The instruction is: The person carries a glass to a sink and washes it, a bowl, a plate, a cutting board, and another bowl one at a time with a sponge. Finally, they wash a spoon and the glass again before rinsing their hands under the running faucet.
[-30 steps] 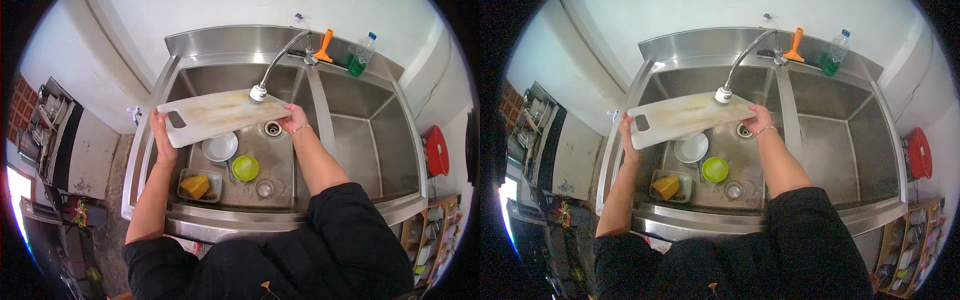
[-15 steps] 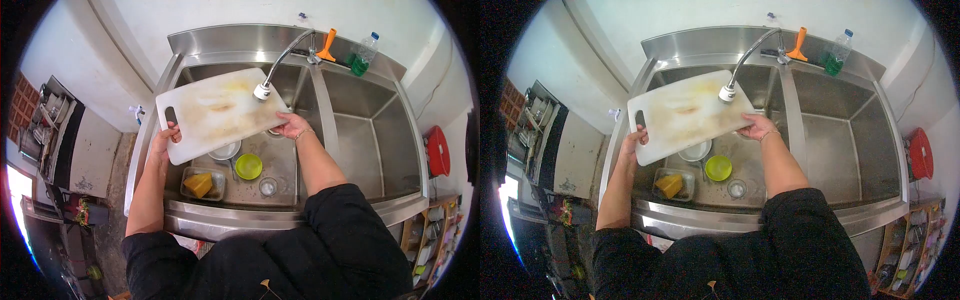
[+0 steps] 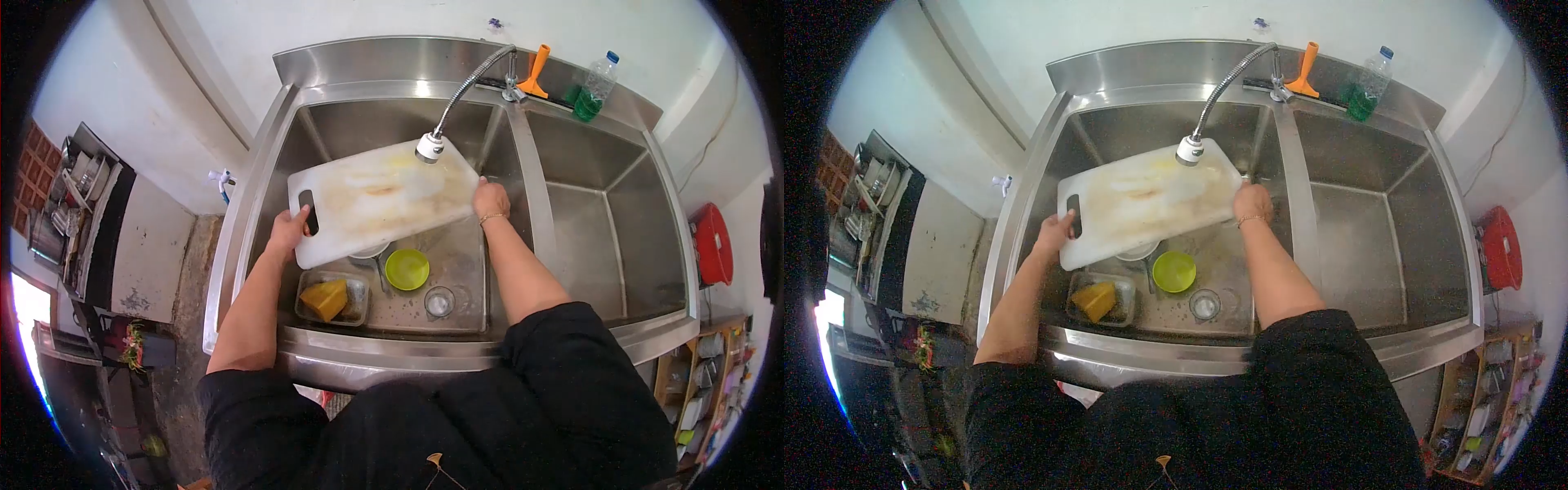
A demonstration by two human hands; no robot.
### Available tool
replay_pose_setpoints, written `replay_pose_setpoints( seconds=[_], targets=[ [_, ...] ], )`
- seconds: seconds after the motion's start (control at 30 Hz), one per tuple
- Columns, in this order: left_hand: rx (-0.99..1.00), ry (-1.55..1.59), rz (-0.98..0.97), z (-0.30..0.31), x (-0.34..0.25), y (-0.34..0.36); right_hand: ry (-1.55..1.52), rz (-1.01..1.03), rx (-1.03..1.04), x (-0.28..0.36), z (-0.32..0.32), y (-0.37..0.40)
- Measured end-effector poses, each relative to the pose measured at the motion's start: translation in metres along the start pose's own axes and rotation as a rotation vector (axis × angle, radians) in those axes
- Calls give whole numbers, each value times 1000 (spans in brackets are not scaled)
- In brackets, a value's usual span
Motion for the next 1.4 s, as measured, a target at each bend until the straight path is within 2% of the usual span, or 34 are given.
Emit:
replay_pose_setpoints(
  seconds=[0.03,0.27,0.47,0.57,0.67,0.8,0.9,1.0,1.07,1.17,1.23,1.27,1.37,1.4],
  targets=[
    [-32,-197,-61,2,1,-4,-2,17,-27,4,5,1],
    [-117,-423,-163,1,15,-10,31,162,-138,14,21,14],
    [-112,-395,-163,2,27,-14,70,170,-179,17,27,33],
    [-88,-193,-140,5,29,-22,67,190,-203,14,29,37],
    [33,286,-102,0,0,-7,87,113,-121,-1,5,29],
    [148,589,-50,10,-54,20,58,155,33,-16,-48,21],
    [305,673,-86,15,-97,55,1,258,227,-10,-85,26],
    [140,552,-151,13,-145,103,-146,288,394,-7,-117,30],
    [164,487,-175,7,-172,130,-225,229,518,5,-116,51],
    [196,497,-216,-2,-206,159,-101,621,553,22,-142,49],
    [282,519,-209,-2,-217,162,125,720,588,44,-110,80],
    [263,540,-197,-2,-221,166,239,768,600,54,-97,91],
    [229,606,-150,-3,-231,175,222,1346,553,82,-78,117],
    [208,658,-136,-6,-233,180,10,1216,745,89,-66,127]
  ],
)
Point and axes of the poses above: each hand's wrist, its own y-axis away from the middle knuckle, its own z-axis out of the back of the hand, x = y × z, the point moved 7 cm from there along -y, towards the middle knuckle, and after that the axes turned 10 degrees about y, right-handed, at the moved point
